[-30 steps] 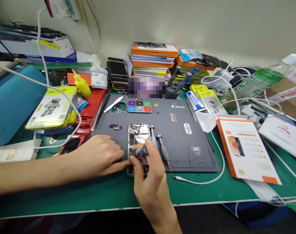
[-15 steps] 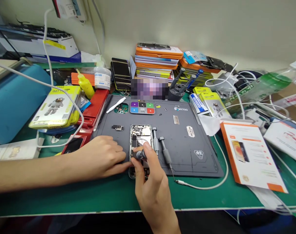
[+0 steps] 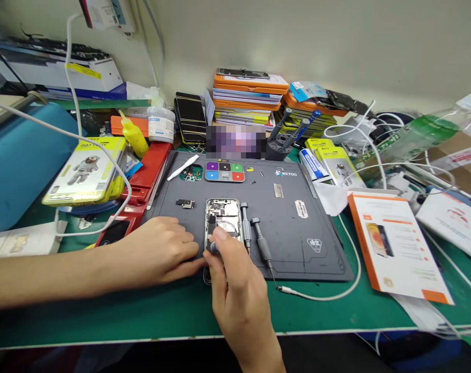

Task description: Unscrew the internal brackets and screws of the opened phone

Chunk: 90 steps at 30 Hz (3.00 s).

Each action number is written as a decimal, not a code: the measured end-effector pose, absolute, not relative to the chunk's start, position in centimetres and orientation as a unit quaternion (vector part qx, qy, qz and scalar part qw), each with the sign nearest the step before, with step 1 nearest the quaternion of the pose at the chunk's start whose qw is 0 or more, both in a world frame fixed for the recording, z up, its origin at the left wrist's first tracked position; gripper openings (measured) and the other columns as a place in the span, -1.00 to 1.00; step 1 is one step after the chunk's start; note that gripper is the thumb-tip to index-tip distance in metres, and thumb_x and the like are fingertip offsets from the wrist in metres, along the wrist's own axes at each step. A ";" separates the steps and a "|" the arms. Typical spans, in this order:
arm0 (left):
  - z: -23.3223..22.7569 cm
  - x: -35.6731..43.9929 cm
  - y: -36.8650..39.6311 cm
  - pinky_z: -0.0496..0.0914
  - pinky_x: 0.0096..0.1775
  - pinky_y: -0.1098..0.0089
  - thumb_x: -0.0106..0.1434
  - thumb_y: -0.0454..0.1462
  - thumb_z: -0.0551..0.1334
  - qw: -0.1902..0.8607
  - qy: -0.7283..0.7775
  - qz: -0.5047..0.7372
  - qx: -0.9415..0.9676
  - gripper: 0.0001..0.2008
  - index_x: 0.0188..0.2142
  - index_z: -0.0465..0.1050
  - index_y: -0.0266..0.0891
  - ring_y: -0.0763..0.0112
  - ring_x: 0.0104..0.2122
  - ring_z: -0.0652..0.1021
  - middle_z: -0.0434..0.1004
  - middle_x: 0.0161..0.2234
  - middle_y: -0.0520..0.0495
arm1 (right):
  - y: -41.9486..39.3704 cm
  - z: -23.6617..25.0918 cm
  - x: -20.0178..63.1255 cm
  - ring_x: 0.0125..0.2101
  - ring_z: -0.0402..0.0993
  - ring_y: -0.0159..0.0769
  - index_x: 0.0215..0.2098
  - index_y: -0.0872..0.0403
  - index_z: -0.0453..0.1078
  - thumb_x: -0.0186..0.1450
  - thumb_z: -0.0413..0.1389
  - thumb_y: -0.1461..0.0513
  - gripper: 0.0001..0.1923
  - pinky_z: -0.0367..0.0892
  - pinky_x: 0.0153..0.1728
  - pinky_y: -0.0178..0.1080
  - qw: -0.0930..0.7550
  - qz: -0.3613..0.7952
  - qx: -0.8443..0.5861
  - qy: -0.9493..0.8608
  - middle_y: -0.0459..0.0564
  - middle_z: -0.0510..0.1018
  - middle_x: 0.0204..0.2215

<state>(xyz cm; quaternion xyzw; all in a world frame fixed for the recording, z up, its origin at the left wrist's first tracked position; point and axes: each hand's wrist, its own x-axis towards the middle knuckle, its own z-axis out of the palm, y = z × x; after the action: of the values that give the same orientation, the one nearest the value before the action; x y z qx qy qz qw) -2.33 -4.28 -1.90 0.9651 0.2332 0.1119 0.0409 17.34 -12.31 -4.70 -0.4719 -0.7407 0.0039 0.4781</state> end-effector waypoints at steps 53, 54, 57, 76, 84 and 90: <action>-1.1 -2.4 -4.0 0.17 -0.48 0.29 0.58 -0.07 0.22 0.061 0.278 0.139 0.949 -0.69 -0.27 0.40 -0.18 0.24 -0.49 0.63 0.59 -0.45 0.05 | -12.7 -4.6 17.4 0.20 0.61 -0.03 0.59 0.15 -0.04 0.38 0.22 0.45 -0.09 0.70 0.08 -0.03 0.456 -0.054 -0.478 -0.749 0.30 0.54 0.24; -1.1 -2.4 -4.0 0.18 -0.48 0.29 0.57 -0.06 0.23 0.064 0.280 0.135 0.948 -0.71 -0.23 0.39 -0.18 0.23 -0.48 0.64 0.59 -0.44 0.06 | -12.8 -4.7 17.3 0.15 0.65 -0.03 0.59 0.13 -0.03 0.36 0.27 0.44 -0.06 0.72 0.04 -0.03 0.459 -0.060 -0.482 -0.744 0.29 0.56 0.21; -1.0 -2.3 -4.0 0.22 -0.46 0.30 0.59 -0.07 0.21 0.071 0.276 0.130 0.950 -0.76 -0.13 0.38 -0.17 0.22 -0.44 0.66 0.60 -0.39 0.06 | -12.8 -4.9 17.2 0.03 0.73 -0.05 0.58 0.03 -0.01 0.35 0.29 0.47 -0.04 0.76 -0.06 -0.05 0.486 -0.038 -0.496 -0.718 0.22 0.62 0.09; -1.3 -2.6 -4.0 0.26 -0.41 0.28 0.70 -0.18 -0.07 0.089 0.218 0.194 0.952 -0.64 -0.14 0.43 -0.18 0.32 -0.45 0.60 0.58 -0.36 0.06 | -12.9 -3.5 17.1 -0.06 0.73 -0.23 0.47 -0.12 0.07 0.44 0.15 0.50 -0.23 0.75 -0.14 -0.19 0.608 0.155 -0.505 -0.593 0.03 0.66 -0.06; -1.4 -2.6 -4.1 0.30 -0.39 0.29 0.69 -0.18 -0.05 0.078 0.233 0.196 0.949 -0.66 -0.12 0.45 -0.17 0.31 -0.43 0.61 0.57 -0.36 0.06 | -13.0 -4.6 17.4 0.12 0.68 -0.07 0.56 -0.11 -0.04 0.44 0.16 0.45 -0.14 0.76 -0.17 -0.14 0.543 0.085 -0.537 -0.639 0.20 0.61 0.11; -1.3 -2.6 -4.1 0.31 -0.40 0.26 0.68 -0.19 -0.03 0.081 0.233 0.191 0.950 -0.67 -0.11 0.47 -0.18 0.31 -0.43 0.60 0.57 -0.35 0.07 | -13.0 -4.9 17.5 0.29 0.54 0.04 0.56 -0.09 -0.04 0.43 0.20 0.43 -0.13 0.76 -0.04 -0.03 0.527 0.092 -0.538 -0.652 0.28 0.45 0.35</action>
<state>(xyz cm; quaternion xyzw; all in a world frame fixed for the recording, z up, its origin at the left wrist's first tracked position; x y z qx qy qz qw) -2.62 -4.10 -1.34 0.9502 0.2328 0.1905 0.0810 17.52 -13.02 -4.93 -0.5379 -0.6518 0.0924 0.5266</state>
